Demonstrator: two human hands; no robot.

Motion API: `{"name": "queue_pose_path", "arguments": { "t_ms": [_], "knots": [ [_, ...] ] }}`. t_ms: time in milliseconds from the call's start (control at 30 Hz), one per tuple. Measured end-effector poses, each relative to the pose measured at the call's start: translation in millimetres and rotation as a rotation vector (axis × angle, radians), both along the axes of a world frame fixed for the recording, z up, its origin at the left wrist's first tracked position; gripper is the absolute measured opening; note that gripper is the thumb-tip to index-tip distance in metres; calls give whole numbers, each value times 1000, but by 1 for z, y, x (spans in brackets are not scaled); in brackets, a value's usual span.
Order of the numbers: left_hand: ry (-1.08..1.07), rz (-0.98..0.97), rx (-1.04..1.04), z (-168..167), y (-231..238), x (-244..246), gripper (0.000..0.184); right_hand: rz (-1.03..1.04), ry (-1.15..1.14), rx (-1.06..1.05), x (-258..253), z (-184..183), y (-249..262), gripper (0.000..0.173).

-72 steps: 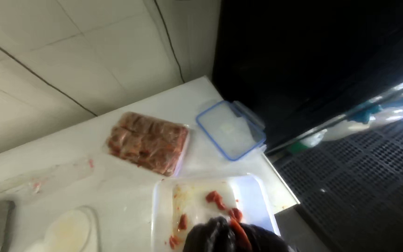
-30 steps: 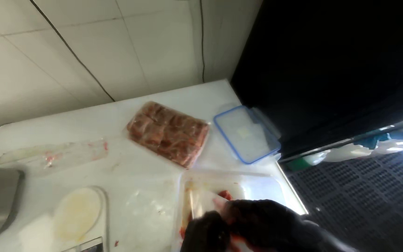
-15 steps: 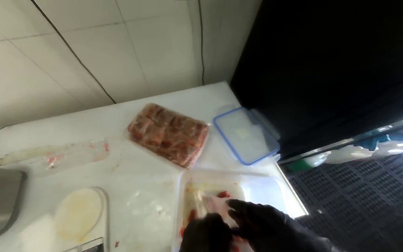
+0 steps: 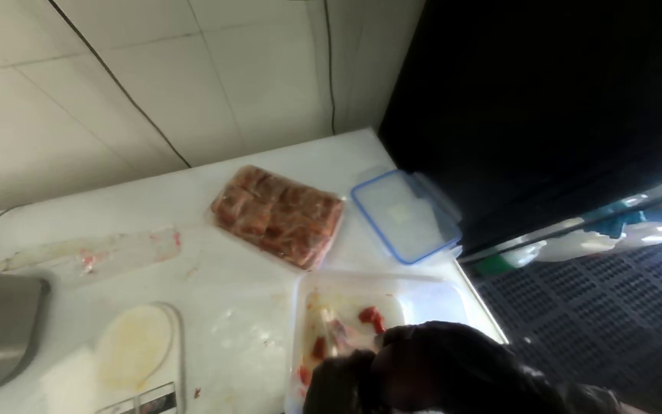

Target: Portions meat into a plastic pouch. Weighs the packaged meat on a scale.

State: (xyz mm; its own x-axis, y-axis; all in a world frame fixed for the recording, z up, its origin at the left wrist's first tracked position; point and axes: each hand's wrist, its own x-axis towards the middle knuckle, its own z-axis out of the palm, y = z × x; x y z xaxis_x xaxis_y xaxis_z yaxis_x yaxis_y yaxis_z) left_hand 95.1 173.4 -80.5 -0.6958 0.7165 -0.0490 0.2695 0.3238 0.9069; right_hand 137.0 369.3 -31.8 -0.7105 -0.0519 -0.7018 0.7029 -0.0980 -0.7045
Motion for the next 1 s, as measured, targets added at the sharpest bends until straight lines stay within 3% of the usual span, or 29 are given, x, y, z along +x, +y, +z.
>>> {"name": "queue_pose_path", "arguments": {
  "t_ms": [100, 200, 367, 500, 567, 667, 733, 867, 1000],
  "knots": [
    [-85, 34, 15, -3, 1, -1, 21, -210, -68, -89, -6, 12, -14, 23],
    [-178, 62, 23, -1, -2, -4, 25, -214, -17, -220, -3, 9, -16, 20],
    [-184, 89, 48, 1, -2, -4, 15, -12, 43, 131, -10, -8, -19, 10],
    [-310, 167, 272, -3, -4, -11, 11, 272, 244, 513, -15, 26, -28, 34],
    [-247, 143, 226, 2, -7, -17, 12, 344, 322, 620, -18, 45, -35, 36],
    [32, 77, -11, 16, -8, -16, 18, 470, 437, 638, -18, 44, -21, 35],
    [112, 48, -64, 17, -7, -14, 16, 537, 491, 609, -18, 30, -7, 29],
    [145, 7, -60, 16, -10, -13, 16, 659, 302, 588, -28, 44, -12, 34],
    [124, 141, -10, 12, -15, -16, 17, 778, 479, 749, -21, 23, 0, 31]
  ]
}}
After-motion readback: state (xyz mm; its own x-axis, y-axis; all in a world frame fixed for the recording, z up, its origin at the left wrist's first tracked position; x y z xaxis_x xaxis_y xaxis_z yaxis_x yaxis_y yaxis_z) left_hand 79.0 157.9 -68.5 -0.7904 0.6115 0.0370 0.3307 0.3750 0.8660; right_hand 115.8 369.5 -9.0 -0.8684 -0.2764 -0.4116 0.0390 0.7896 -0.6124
